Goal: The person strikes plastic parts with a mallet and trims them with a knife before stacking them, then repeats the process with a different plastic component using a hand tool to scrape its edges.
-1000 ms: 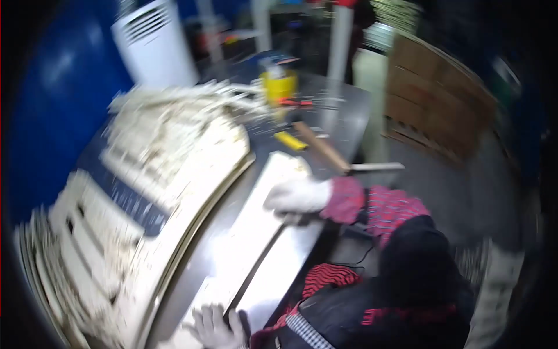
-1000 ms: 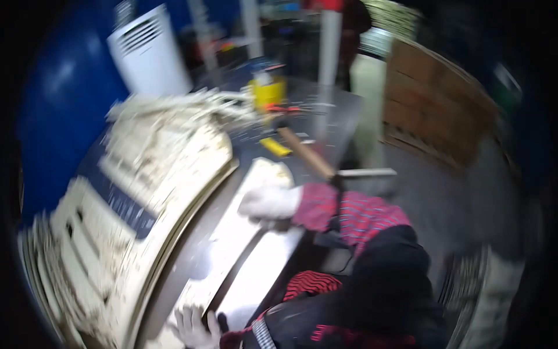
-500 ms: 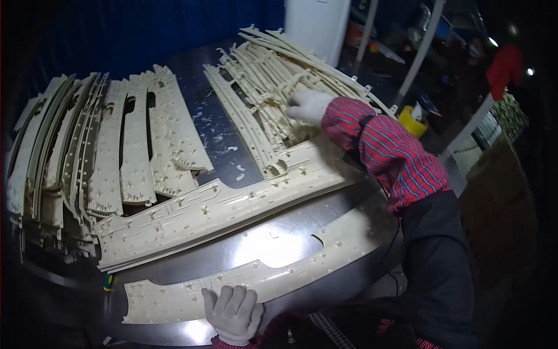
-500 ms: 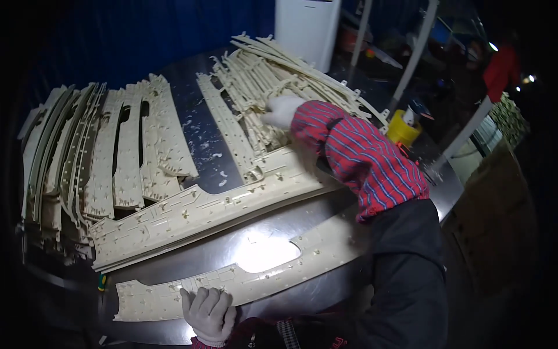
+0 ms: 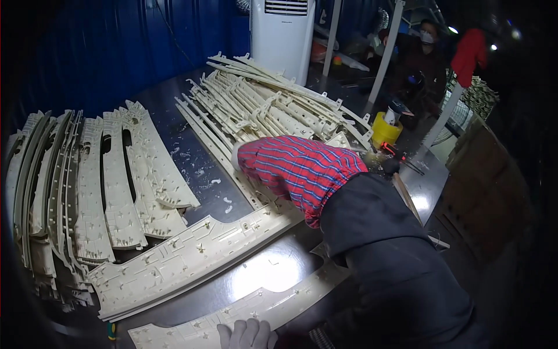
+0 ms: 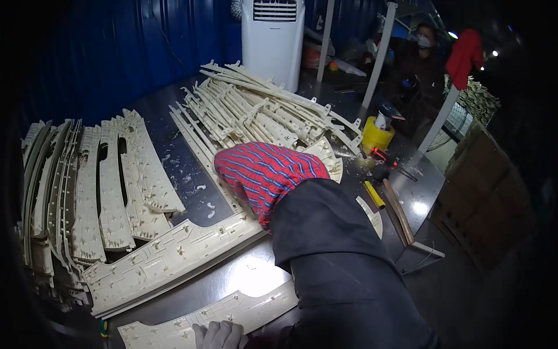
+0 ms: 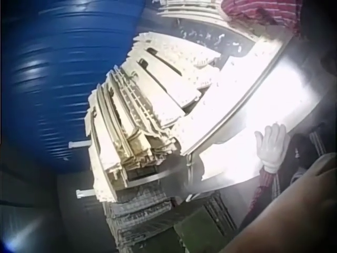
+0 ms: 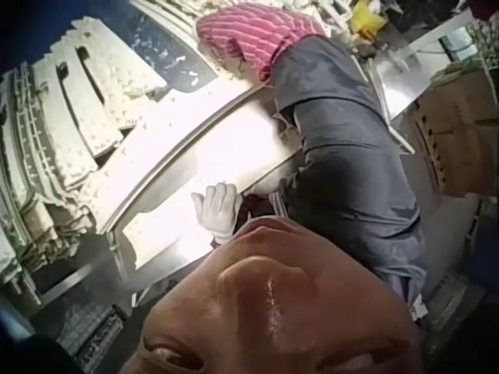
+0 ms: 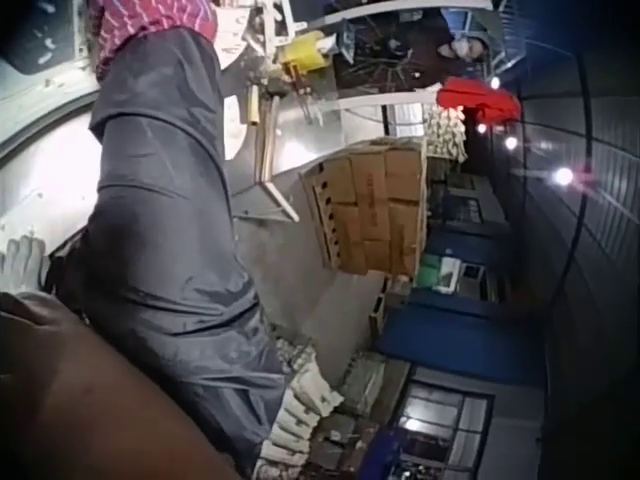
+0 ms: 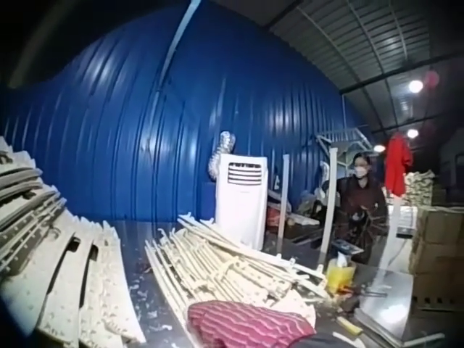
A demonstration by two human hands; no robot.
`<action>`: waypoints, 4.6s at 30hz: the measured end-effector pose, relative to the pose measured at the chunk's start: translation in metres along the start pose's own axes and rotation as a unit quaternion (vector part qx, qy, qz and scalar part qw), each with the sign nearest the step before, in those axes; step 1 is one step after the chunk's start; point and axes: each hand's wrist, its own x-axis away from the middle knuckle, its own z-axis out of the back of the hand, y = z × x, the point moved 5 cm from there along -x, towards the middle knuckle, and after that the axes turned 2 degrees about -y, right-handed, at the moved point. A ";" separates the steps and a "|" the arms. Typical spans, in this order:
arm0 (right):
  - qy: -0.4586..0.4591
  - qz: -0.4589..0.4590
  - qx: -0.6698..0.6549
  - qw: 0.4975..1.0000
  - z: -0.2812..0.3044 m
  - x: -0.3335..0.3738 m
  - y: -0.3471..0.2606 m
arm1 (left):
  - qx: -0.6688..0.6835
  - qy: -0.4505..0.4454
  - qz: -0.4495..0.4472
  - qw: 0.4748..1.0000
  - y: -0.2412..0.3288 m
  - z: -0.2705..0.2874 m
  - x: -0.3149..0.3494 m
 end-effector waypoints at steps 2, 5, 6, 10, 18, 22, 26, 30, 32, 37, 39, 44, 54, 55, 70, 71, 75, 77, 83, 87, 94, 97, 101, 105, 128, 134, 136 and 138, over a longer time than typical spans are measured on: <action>0.047 -0.016 -0.023 0.998 0.021 -0.002 0.012 | 0.003 0.004 -0.007 1.000 0.001 0.002 0.001; 0.141 -0.042 -0.099 0.984 0.066 0.018 0.040 | 0.027 0.003 -0.006 1.000 0.004 0.005 -0.005; 0.182 -0.049 -0.136 0.973 0.080 0.029 0.050 | 0.027 0.002 -0.012 1.000 0.005 0.007 -0.006; 0.334 -0.012 -0.327 0.884 0.126 0.141 0.026 | -0.025 -0.009 0.033 0.999 -0.001 0.015 0.014; 0.347 0.138 -0.477 0.796 0.009 0.360 0.070 | -0.167 0.306 0.159 0.924 -0.063 0.097 0.063; 0.392 0.233 -0.310 0.834 -0.072 0.440 0.074 | -0.432 0.375 0.076 0.817 -0.075 0.179 0.080; 0.387 0.283 -0.228 0.847 -0.111 0.472 0.049 | -0.417 0.165 0.023 0.893 -0.064 0.179 0.061; 0.369 0.309 -0.176 0.859 -0.141 0.468 0.043 | -0.258 -0.073 0.143 0.953 -0.087 0.132 0.076; 0.354 0.316 -0.180 0.862 -0.150 0.466 0.037 | -0.248 -0.056 0.128 0.959 -0.089 0.110 0.094; 0.281 0.292 -0.171 0.898 -0.156 0.456 0.028 | -0.179 -0.003 0.123 0.976 -0.100 0.093 0.120; 0.262 0.283 -0.165 0.908 -0.159 0.453 0.027 | -0.158 -0.005 0.125 0.979 -0.104 0.090 0.125; 0.259 0.295 -0.186 0.901 -0.155 0.449 0.025 | -0.101 -0.015 0.138 0.985 -0.111 0.088 0.133; 0.167 0.275 -0.196 0.926 -0.150 0.423 0.013 | -0.034 -0.114 0.172 0.978 -0.122 0.077 0.130; 0.151 0.276 -0.192 0.929 -0.149 0.420 0.013 | -0.026 -0.135 0.187 0.973 -0.126 0.074 0.129; 0.316 -0.336 -0.247 0.852 -0.264 0.475 0.200 | -0.084 -0.225 0.159 0.958 -0.077 0.016 0.077; 0.252 -0.384 -0.197 0.866 -0.282 0.482 0.208 | -0.097 -0.220 0.147 0.959 -0.073 0.019 0.073; 0.189 -0.470 -0.273 0.818 -0.313 0.480 0.242 | -0.116 -0.166 0.101 0.974 -0.059 0.016 0.062; 0.160 -0.436 -0.349 0.814 -0.308 0.466 0.258 | -0.093 -0.075 0.054 0.991 -0.049 0.015 0.054; 0.335 -0.265 -0.682 0.594 -0.249 0.484 0.200 | -0.122 -0.256 0.125 0.951 -0.064 0.001 0.051; 0.386 -0.118 -0.688 0.603 -0.209 0.543 0.130 | -0.126 -0.242 0.096 0.957 -0.063 0.004 0.056; 0.109 -0.095 -0.275 0.950 -0.260 0.540 0.047 | -0.111 -0.267 0.099 0.952 -0.066 -0.008 0.055; 0.136 -0.080 -0.299 0.941 -0.255 0.543 0.046 | -0.094 -0.272 0.122 0.950 -0.071 -0.006 0.055; 0.227 -0.005 -0.313 0.922 -0.215 0.532 0.046 | -0.139 -0.186 0.081 0.969 -0.059 0.012 0.064; 0.317 0.100 -0.347 0.877 -0.136 0.495 0.027 | -0.061 -0.007 -0.009 0.998 0.004 -0.012 0.024; 0.295 0.409 -0.182 0.844 0.021 0.381 -0.220 | 0.001 -0.233 0.130 0.964 0.011 -0.091 -0.003; 0.151 0.337 0.058 0.927 -0.017 0.333 -0.258 | 0.166 0.092 0.234 0.954 0.014 -0.062 0.004; 0.153 0.333 0.010 0.930 -0.014 0.342 -0.253 | 0.200 0.059 0.255 0.944 0.011 -0.067 0.009; 0.164 0.330 -0.044 0.929 -0.007 0.359 -0.243 | 0.177 -0.003 0.259 0.949 0.000 -0.101 0.005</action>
